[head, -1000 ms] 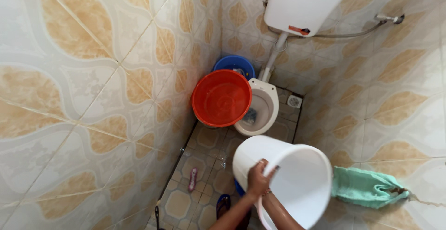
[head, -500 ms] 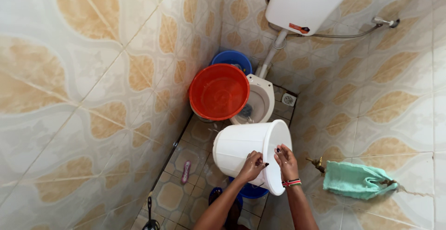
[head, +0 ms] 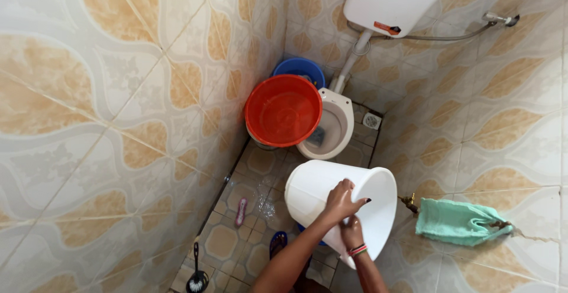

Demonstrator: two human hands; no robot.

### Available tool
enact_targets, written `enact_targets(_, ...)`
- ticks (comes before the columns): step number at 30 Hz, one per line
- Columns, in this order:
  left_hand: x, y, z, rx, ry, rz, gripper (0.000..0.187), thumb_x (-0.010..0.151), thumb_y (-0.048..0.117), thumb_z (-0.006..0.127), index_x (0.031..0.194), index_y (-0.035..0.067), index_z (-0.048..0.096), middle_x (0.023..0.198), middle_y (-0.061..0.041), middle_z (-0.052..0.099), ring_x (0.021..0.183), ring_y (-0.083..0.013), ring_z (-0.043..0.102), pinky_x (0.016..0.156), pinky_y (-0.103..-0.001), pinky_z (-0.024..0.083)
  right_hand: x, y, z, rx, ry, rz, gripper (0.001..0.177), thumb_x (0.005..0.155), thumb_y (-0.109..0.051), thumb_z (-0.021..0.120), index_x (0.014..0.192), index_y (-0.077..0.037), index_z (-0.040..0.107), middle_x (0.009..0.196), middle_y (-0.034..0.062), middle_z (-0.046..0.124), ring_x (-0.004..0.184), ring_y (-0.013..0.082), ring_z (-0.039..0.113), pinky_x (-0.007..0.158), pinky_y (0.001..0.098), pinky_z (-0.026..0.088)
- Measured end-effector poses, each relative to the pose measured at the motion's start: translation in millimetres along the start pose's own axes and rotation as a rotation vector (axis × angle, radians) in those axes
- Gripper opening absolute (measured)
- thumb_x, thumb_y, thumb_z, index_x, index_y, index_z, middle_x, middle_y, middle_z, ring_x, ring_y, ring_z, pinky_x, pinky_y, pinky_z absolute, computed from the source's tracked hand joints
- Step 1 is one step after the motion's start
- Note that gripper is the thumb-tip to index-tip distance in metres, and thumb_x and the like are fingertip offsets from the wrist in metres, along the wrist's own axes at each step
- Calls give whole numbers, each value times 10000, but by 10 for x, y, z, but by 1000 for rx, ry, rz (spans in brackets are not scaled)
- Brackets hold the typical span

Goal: The person washes the exterior of a blue plastic bucket by hand and with a pink brush after rinsing it with water in a bathroom.

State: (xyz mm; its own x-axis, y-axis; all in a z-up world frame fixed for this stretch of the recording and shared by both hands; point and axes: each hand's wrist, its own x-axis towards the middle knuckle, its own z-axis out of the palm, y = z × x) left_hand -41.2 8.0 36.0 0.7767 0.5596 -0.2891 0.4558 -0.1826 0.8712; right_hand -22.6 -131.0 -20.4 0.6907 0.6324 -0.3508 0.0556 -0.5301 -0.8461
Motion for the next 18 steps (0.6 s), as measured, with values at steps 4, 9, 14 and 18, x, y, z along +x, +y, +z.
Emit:
enact_targets(4, -45, 193, -1, -40, 154, -49, 347, 816, 186, 738, 1077, -16, 630, 997, -223, 726, 918, -406, 706, 800, -471, 563, -313, 56, -159, 1094, -293, 373, 402, 1084, -230, 599, 1270, 115, 689, 1049, 121, 709, 803, 145, 574, 663, 315, 471)
enact_targets(9, -669, 563, -229, -41, 104, -6, 251, 809, 125, 745, 990, -17, 645, 926, -213, 724, 830, -390, 712, 762, -460, 557, 258, 101, -393, 444, -102, 332, 393, 1054, -184, 577, 1293, 120, 643, 1091, 152, 691, 871, 181, 583, 728, 334, 469)
enact_targets(14, -965, 992, -604, -69, 52, 69, 183, 833, 110, 743, 928, 1, 631, 841, -182, 711, 745, -329, 726, 675, -415, 570, 357, 119, -36, 894, -132, 454, 399, 1016, -127, 549, 1322, 127, 585, 1144, 191, 670, 955, 226, 593, 809, 358, 467)
enact_targets(18, -1025, 989, -620, -137, 128, 206, 182, 822, 87, 775, 897, 6, 629, 791, -159, 704, 725, -295, 732, 648, -391, 585, 79, 135, 511, 1242, -218, 569, 418, 986, -82, 527, 1346, 131, 538, 1187, 223, 653, 1023, 262, 601, 874, 377, 466)
